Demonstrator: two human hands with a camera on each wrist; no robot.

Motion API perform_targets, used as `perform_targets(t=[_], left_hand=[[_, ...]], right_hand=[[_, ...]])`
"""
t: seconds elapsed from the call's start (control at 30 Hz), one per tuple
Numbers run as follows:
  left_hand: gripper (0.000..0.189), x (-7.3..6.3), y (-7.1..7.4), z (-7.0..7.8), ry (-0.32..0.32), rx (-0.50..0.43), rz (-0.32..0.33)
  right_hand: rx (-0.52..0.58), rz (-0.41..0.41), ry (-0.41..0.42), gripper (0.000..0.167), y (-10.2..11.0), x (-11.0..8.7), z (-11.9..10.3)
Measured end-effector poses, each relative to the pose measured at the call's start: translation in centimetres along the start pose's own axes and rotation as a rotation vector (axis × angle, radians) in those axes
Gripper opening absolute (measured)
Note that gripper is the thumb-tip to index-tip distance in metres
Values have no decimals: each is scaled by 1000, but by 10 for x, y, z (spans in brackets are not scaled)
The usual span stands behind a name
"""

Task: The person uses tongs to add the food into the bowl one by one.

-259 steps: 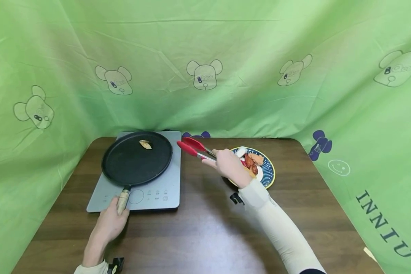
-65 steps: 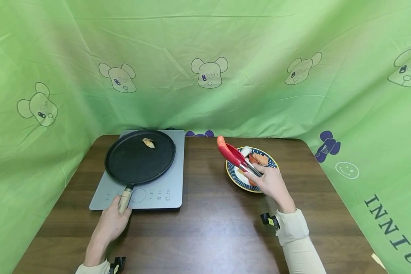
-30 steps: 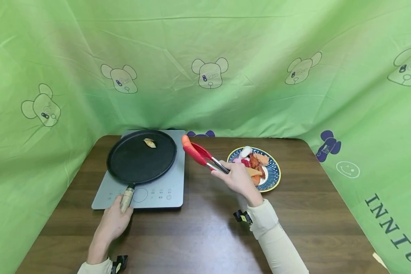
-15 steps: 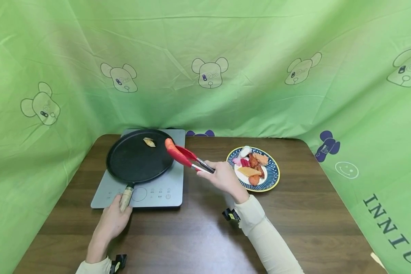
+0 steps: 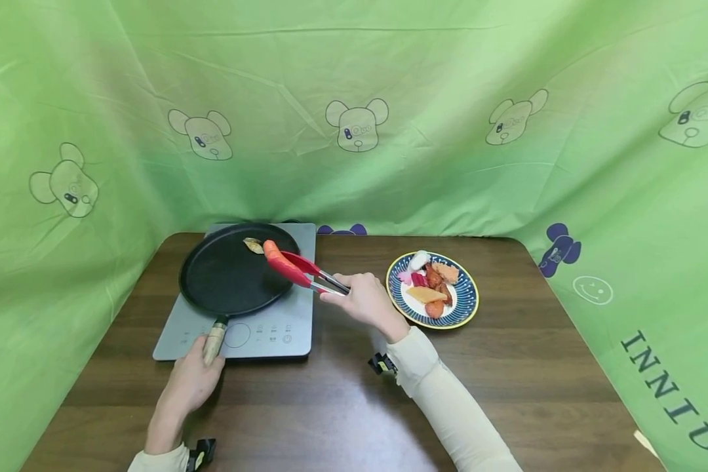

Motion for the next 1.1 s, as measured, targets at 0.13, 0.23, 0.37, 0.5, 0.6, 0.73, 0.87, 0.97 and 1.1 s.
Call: perform_targets(t=[0.13, 0.23, 0.37, 0.5, 0.6, 0.73, 0.87, 0.97, 1.1], left_hand=[[57, 0, 1, 0, -8, 9, 5], [57, 1, 2, 1, -12, 7, 10], [57, 2, 1, 1, -8, 6, 5], [56, 2, 0, 0, 1, 10, 0], [55, 1, 0, 1, 3, 13, 3], [54, 1, 1, 1, -6, 14, 13], [55, 0, 0, 0, -1, 4, 4], [55, 0, -1, 0, 8, -4, -4], [54, 0, -1, 0, 6, -5, -2]], right_hand=[[-10, -1, -1, 34, -1, 4, -2], [-16, -2, -15, 38, -3, 6, -4], [-6, -15, -40, 42, -6, 9, -4], [15, -35, -64, 45, -11, 11, -5], [21, -41, -70, 46, -14, 12, -7], [22, -44, -66, 45, -18, 16, -9], [15, -55, -71, 47, -21, 17, -10], [7, -62, -76, 48, -23, 17, -10], [-14, -61, -64, 49, -24, 18, -12]])
Point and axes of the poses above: each hand's wrist, its own x-axis towards the middle knuckle, its own y-axis out of the back of the hand, z = x × y, the point moved 7 cm from there along x, towards the middle knuckle, and after that the axes turned 4 degrees about x, right-handed, at the moved point
